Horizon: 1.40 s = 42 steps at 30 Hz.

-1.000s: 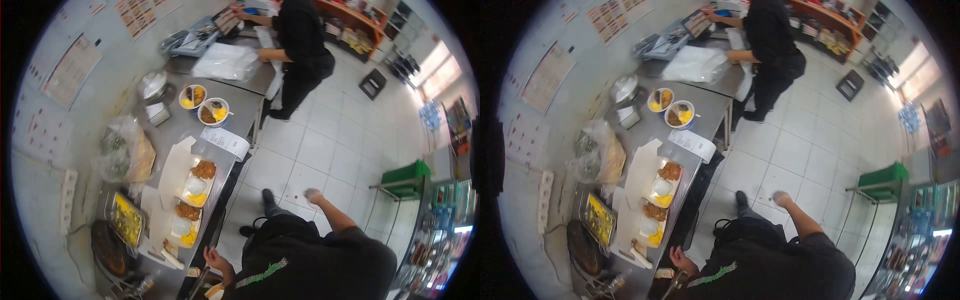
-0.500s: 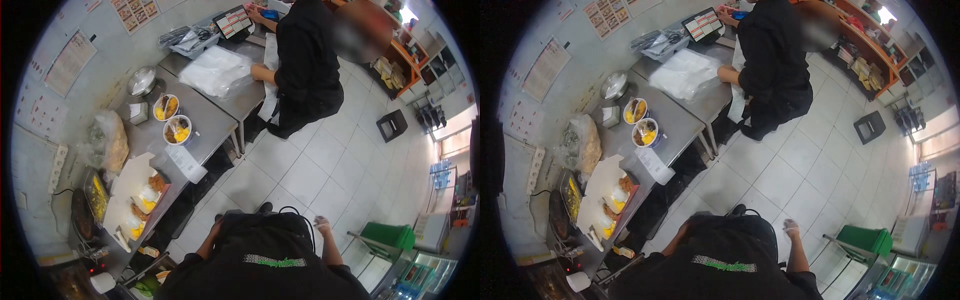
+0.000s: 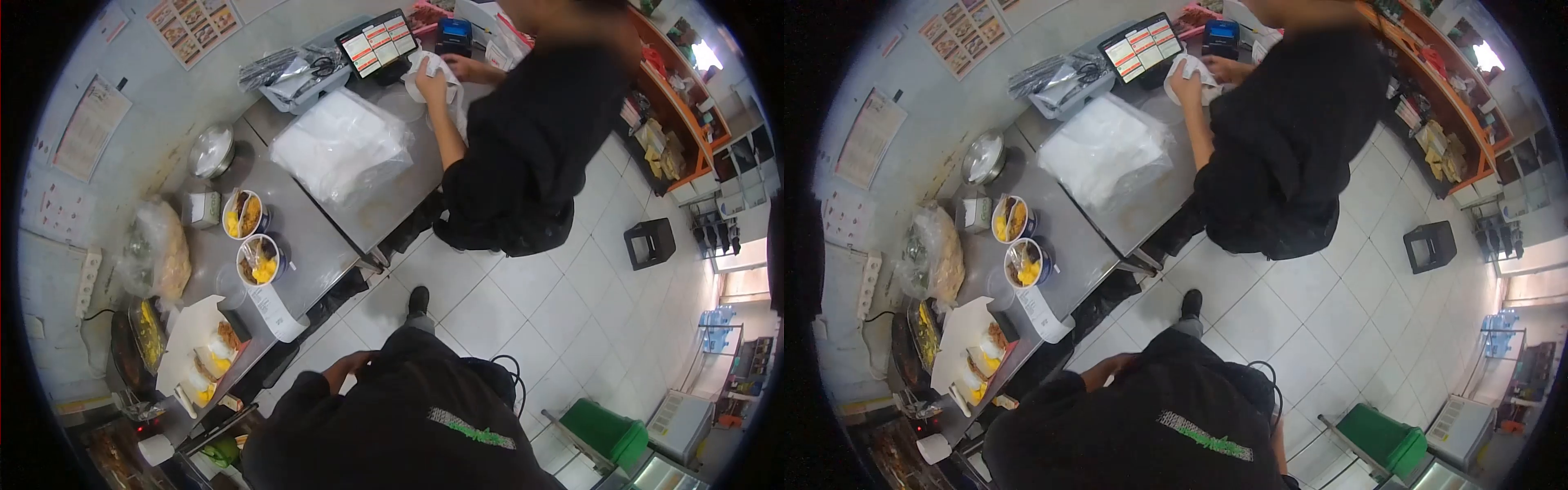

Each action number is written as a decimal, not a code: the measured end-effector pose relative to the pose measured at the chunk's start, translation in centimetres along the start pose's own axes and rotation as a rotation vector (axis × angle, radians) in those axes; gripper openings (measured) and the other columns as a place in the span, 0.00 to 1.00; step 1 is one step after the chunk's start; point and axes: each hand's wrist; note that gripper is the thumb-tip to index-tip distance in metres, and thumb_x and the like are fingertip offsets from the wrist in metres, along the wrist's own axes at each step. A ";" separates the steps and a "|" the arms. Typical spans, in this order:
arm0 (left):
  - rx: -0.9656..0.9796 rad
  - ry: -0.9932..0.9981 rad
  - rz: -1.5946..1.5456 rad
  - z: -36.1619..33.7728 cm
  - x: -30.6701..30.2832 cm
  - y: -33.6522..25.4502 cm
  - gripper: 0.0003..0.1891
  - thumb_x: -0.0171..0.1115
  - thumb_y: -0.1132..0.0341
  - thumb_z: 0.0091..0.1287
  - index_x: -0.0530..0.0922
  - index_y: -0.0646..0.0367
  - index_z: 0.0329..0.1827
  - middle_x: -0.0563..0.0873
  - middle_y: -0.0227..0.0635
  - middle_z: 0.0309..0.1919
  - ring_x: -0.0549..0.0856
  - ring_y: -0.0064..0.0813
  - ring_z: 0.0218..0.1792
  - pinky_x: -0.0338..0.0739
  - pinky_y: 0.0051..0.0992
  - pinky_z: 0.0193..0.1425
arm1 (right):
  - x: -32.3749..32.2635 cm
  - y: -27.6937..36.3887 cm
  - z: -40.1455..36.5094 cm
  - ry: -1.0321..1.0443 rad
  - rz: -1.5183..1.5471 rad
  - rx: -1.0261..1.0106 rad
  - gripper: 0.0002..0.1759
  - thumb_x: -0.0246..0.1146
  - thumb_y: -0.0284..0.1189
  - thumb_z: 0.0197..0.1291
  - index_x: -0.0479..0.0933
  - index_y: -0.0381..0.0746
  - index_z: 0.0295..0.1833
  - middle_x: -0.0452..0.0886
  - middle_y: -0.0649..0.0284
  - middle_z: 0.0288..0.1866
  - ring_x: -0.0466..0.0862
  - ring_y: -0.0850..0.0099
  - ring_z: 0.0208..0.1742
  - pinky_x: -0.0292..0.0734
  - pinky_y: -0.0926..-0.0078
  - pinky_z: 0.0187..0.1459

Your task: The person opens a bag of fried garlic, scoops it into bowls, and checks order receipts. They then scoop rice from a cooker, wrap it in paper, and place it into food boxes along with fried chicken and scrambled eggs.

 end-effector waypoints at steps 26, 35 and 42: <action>-0.128 -0.055 -0.304 14.0 8.2 -16.6 0.26 0.51 0.46 0.70 0.76 0.61 0.57 0.81 0.40 0.52 0.82 0.33 0.48 0.76 0.37 0.55 | -12.2 8.5 11.3 0.023 0.162 -0.044 0.05 0.61 0.30 0.56 0.77 0.41 0.31 0.79 0.65 0.27 0.79 0.72 0.30 0.75 0.70 0.32; 0.009 -0.026 -0.463 12.2 14.5 -22.9 0.26 0.50 0.45 0.70 0.77 0.58 0.57 0.82 0.38 0.53 0.82 0.35 0.50 0.75 0.39 0.56 | -15.2 4.1 12.2 0.052 0.169 -0.022 0.06 0.60 0.30 0.57 0.76 0.41 0.30 0.78 0.65 0.26 0.79 0.72 0.29 0.74 0.70 0.31; 0.006 -0.054 -0.532 13.1 16.1 -22.9 0.22 0.51 0.52 0.71 0.75 0.56 0.61 0.81 0.34 0.55 0.80 0.33 0.53 0.76 0.34 0.56 | -17.7 3.1 13.1 0.078 0.130 -0.096 0.06 0.60 0.30 0.57 0.76 0.41 0.29 0.78 0.66 0.26 0.78 0.72 0.28 0.74 0.71 0.31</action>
Point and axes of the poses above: each hand's wrist, its own z-axis towards the middle knuckle, its own x-axis out of the palm, y = z × x
